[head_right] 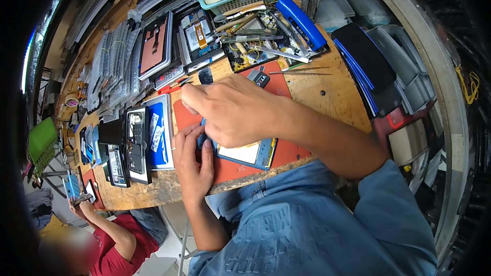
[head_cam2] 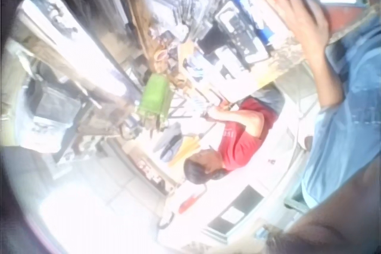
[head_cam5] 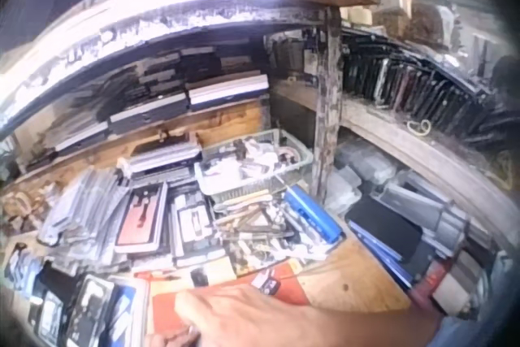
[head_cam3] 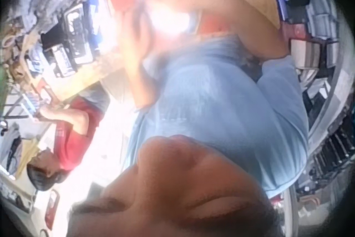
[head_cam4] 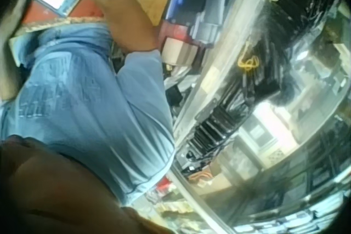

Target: The person uses a screwdriver to remove screws from a blue smartphone, then uses a metal prying tool to separate the screen assembly from the frame. The person continues to pry and lift the screen while the phone rests on a red mat. A second person works on a different phone in the background.

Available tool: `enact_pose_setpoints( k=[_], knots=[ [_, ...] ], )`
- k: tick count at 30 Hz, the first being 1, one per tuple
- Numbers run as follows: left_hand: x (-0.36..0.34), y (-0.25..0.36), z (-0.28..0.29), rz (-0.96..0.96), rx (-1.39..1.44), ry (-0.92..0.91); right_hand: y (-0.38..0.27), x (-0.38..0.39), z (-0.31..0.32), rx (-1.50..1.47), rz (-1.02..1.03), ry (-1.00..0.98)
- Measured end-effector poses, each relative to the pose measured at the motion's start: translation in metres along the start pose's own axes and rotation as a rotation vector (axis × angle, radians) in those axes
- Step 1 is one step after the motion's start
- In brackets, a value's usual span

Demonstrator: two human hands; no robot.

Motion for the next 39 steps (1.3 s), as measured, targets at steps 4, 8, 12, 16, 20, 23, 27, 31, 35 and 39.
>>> enact_pose_setpoints(
  k=[4, 8, 12, 16, 20, 23, 27, 31, 35, 39],
  knots=[
    [0.001, -0.002, -0.001, -0.011, 0.001, 0.010, 0.005, 0.001, 0.005, -0.132, -0.107, 0.005],
    [0.003, -0.003, 0.000, 0.026, 0.105, 0.061, 0.010, 0.001, -0.005, -0.309, -0.013, 0.147],
    [0.007, -0.010, 0.003, 0.031, 0.053, 0.124, 0.001, 0.000, -0.012, -0.277, 0.012, 0.161],
    [0.007, -0.016, 0.004, 0.196, 0.150, 0.240, 0.006, -0.001, -0.011, -0.102, -0.003, 0.235],
    [0.011, -0.019, 0.001, 0.263, 0.143, 0.264, 0.016, 0.001, -0.018, -0.090, -0.001, 0.236],
    [0.015, -0.024, -0.004, 0.277, 0.377, 0.245, 0.015, 0.000, -0.020, -0.102, -0.007, 0.214],
    [0.012, -0.022, -0.003, 0.285, 0.371, 0.236, 0.013, 0.000, -0.017, -0.106, -0.041, 0.196],
    [0.013, -0.023, 0.002, 0.277, 0.246, 0.222, 0.013, 0.000, -0.015, -0.113, -0.030, 0.195],
    [0.014, -0.024, 0.004, 0.306, 0.192, 0.171, 0.013, 0.000, -0.020, -0.107, -0.059, 0.161],
    [0.012, -0.017, 0.005, 0.328, 0.228, 0.199, 0.012, -0.002, -0.022, -0.098, -0.068, 0.130]
  ],
)
Point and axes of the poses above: each hand's wrist, its own x-axis away from the middle knuckle, its own z-axis out of the back of the hand, y = z × x, the point moved 4 cm from there along -x, towards the middle knuckle, and after that the axes turned 3 degrees about z, right-handed, at the moved point
